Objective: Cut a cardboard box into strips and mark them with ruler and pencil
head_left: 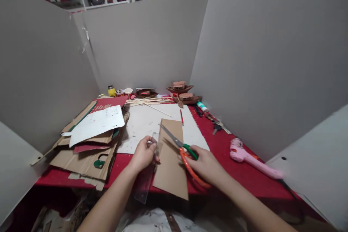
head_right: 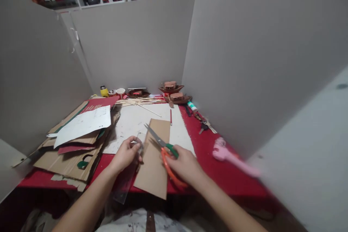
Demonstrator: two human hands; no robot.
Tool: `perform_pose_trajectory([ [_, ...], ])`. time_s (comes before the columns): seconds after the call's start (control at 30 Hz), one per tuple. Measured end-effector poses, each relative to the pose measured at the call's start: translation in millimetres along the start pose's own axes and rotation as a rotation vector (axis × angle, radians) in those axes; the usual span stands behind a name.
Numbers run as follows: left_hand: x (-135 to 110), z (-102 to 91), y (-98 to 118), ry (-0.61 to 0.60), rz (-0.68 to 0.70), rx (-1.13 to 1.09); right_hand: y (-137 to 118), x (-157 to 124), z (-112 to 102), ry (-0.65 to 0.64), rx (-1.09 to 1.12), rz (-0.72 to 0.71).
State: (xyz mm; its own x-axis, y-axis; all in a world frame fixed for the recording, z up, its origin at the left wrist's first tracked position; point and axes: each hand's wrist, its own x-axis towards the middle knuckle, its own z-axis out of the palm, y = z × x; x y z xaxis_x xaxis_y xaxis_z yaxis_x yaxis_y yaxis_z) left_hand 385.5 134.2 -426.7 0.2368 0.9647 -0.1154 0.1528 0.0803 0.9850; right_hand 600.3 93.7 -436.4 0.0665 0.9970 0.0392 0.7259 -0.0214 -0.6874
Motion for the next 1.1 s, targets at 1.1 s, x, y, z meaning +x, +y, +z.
perform_pose_trajectory([
  [1.1,11.7,-2.4,43.8,-0.011,-0.240,-0.756,-43.3,56.0,-28.4,0.037,0.010,-0.228],
])
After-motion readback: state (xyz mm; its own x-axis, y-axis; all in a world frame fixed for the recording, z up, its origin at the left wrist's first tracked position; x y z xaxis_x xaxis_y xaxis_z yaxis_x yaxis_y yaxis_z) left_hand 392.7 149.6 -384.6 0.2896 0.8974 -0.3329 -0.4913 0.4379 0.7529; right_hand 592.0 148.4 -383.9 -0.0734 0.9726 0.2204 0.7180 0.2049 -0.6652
